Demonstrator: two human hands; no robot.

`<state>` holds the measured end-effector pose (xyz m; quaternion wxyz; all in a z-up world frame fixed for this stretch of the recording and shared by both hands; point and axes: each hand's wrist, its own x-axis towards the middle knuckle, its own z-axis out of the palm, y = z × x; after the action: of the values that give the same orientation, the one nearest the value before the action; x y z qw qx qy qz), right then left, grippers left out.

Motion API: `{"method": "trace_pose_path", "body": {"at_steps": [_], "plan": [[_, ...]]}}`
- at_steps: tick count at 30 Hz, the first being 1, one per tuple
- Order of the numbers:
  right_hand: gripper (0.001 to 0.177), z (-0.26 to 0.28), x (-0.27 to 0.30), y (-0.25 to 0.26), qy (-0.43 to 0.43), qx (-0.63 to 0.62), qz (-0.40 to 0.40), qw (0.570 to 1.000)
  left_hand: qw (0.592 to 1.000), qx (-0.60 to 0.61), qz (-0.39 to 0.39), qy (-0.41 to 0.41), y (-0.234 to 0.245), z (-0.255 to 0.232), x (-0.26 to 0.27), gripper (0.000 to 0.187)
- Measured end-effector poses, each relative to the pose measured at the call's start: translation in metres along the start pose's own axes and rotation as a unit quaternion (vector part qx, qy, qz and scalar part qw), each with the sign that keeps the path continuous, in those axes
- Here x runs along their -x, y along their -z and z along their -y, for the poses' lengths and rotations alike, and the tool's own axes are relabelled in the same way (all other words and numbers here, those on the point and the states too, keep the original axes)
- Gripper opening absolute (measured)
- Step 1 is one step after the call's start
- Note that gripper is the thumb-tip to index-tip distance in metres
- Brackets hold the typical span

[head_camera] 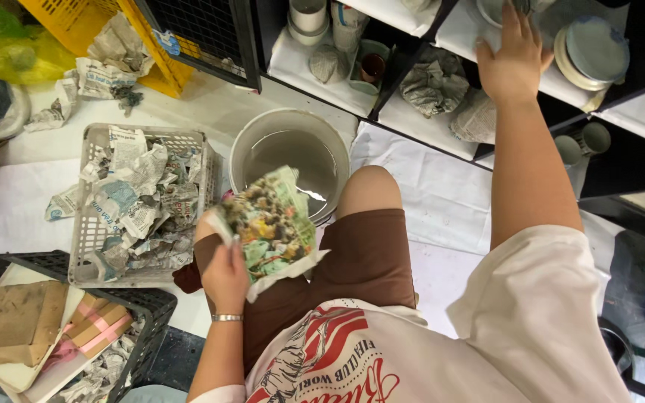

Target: The person sits cross-legged and wraps small ceramic items, including a cup and a bowl, with newspaper. They wet the newspaper using a mug and water from a bucket, then fold and roll the paper to encase the items before placing them on a nearby shelf.

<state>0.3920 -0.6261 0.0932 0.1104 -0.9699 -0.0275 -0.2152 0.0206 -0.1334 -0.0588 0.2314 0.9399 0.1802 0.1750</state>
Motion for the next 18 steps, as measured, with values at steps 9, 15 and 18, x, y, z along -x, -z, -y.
{"method": "trace_pose_path", "body": {"at_steps": [9,15,18], "plan": [[0.053,-0.027,0.001,-0.039,-0.085,0.013,0.015,0.996,0.996,0.067,0.001,-0.052,0.020,-0.008,-0.006,0.032],[0.061,0.010,0.046,-0.048,-0.046,0.027,-0.118,0.992,0.997,0.068,0.024,0.024,0.016,-0.003,-0.004,0.037],[0.083,0.089,0.152,-0.060,-0.053,-0.061,-0.135,0.988,0.996,0.080,-0.023,-0.010,0.015,0.003,-0.006,0.034]]}}
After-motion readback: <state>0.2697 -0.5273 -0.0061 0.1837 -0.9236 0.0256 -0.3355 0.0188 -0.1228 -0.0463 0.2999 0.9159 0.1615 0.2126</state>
